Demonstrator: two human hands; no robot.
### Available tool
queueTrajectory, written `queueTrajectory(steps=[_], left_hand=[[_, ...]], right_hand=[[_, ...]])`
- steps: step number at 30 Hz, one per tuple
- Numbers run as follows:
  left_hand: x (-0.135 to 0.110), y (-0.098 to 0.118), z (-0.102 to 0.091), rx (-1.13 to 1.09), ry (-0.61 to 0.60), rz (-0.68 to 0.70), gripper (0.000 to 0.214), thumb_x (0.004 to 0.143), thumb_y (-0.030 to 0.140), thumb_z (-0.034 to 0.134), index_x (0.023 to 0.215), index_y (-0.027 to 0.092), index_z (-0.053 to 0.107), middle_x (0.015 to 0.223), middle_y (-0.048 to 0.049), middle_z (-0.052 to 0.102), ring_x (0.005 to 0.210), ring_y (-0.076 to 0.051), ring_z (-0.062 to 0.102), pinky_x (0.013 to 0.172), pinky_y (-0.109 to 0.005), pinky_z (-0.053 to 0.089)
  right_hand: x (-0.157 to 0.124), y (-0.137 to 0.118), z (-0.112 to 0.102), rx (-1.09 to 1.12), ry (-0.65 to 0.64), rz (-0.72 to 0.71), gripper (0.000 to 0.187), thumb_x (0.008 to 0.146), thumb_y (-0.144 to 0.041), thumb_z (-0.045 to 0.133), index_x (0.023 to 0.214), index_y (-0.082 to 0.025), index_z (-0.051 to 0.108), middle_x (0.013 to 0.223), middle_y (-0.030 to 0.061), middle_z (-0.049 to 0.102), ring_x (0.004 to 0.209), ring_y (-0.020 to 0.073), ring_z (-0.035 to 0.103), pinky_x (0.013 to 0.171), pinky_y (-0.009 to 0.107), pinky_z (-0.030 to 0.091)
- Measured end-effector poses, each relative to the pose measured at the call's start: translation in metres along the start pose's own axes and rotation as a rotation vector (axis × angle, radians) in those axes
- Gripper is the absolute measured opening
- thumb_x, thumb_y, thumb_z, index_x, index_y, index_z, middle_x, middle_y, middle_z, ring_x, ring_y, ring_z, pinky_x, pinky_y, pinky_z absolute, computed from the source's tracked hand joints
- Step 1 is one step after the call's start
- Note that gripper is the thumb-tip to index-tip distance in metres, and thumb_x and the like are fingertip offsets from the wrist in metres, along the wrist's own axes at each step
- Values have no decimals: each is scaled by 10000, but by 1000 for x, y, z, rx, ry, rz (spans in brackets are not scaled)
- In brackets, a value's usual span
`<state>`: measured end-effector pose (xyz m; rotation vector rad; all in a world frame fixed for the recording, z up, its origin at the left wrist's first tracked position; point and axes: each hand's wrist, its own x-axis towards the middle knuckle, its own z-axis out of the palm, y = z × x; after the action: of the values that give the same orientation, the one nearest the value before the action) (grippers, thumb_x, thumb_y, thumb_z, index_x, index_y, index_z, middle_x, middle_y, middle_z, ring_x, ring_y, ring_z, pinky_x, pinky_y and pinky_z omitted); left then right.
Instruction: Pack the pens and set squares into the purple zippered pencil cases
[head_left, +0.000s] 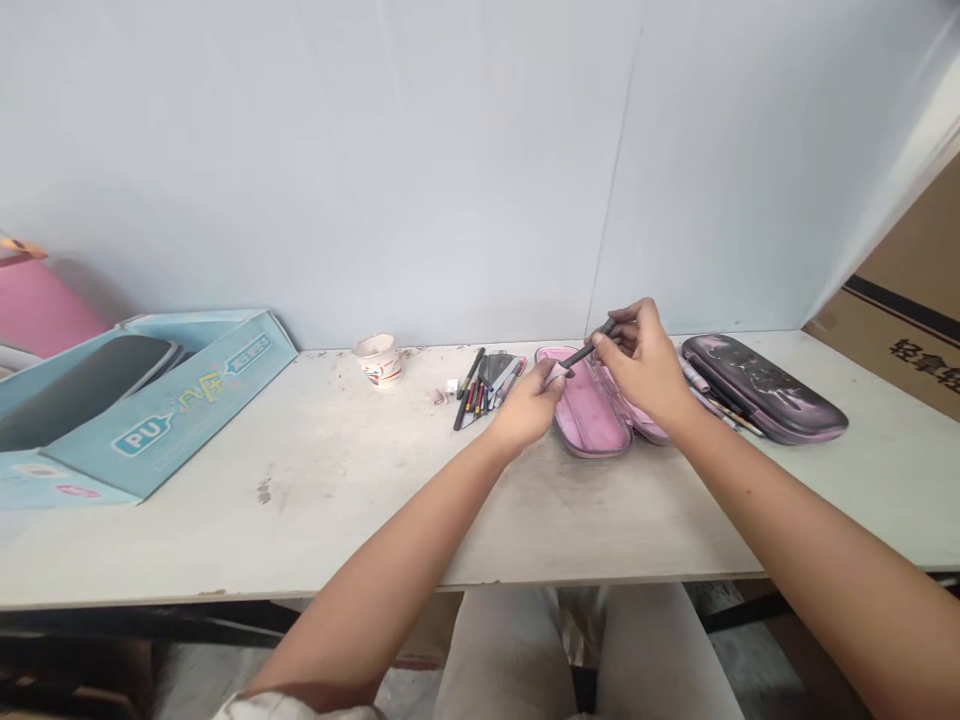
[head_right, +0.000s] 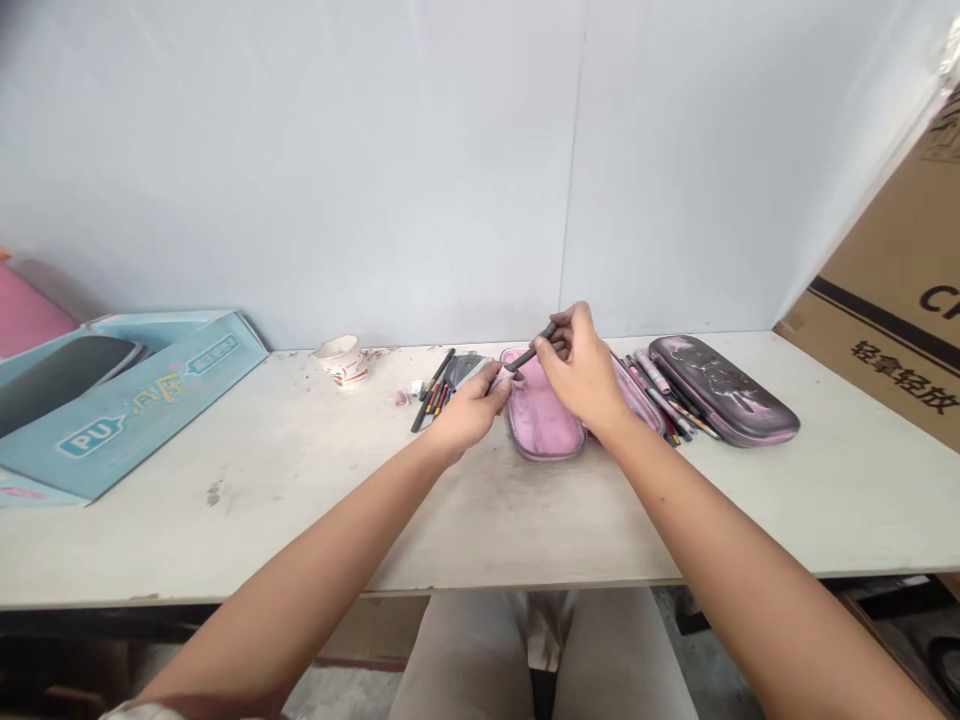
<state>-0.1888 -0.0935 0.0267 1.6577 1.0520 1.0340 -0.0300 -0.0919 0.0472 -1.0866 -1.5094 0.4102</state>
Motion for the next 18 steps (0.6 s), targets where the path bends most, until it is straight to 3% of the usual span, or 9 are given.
queueTrajectory(steps=[4,9,12,14,16,18], left_hand=[[6,-4,16,224,-40,91,187,824,249,441,965,207,557,802,-40,583,763,-193,532,736,-289,381],[7,-14,12,272,73,104,247,848,291,412,1057,199,506,910,-102,604,926,-257,562,819,-347,397],[2,-21,-7,244,149,96,306,857,275,399,1145,181,437,1022,-130,580,963,-246,554,840,-349,396],[-4,-24,-27,194,208,129,333,847,235,417,1178,201,399,1067,-108,556,938,-207,553,832,-319,394],[-9,-27,-51,126,265,142,319,837,209,435,1154,236,406,978,-53,560,835,-159,553,774,-275,400],[-14,-31,-76,-11,309,34,279,833,209,450,1104,262,417,791,8,531,676,-118,519,664,-228,392]], right_hand=[[3,12,-10,-53,-38,54,241,771,-333,521,953,-227,405,733,-18,590,658,140,574,637,318,450],[0,5,15,-157,-155,-15,140,778,-321,517,859,-212,484,837,27,632,779,161,594,698,306,440],[0,-2,39,-187,-315,-97,164,833,-316,437,801,-205,553,849,34,649,817,162,583,744,304,431],[2,-4,57,-176,-389,-119,195,843,-303,425,868,-199,590,925,45,658,877,166,581,789,310,426],[4,-4,77,-174,-432,-124,220,838,-277,441,971,-193,594,1025,57,646,946,168,574,839,317,419],[5,-3,101,-216,-462,-118,242,833,-252,454,1022,-181,588,1065,65,635,980,171,567,864,316,413]])
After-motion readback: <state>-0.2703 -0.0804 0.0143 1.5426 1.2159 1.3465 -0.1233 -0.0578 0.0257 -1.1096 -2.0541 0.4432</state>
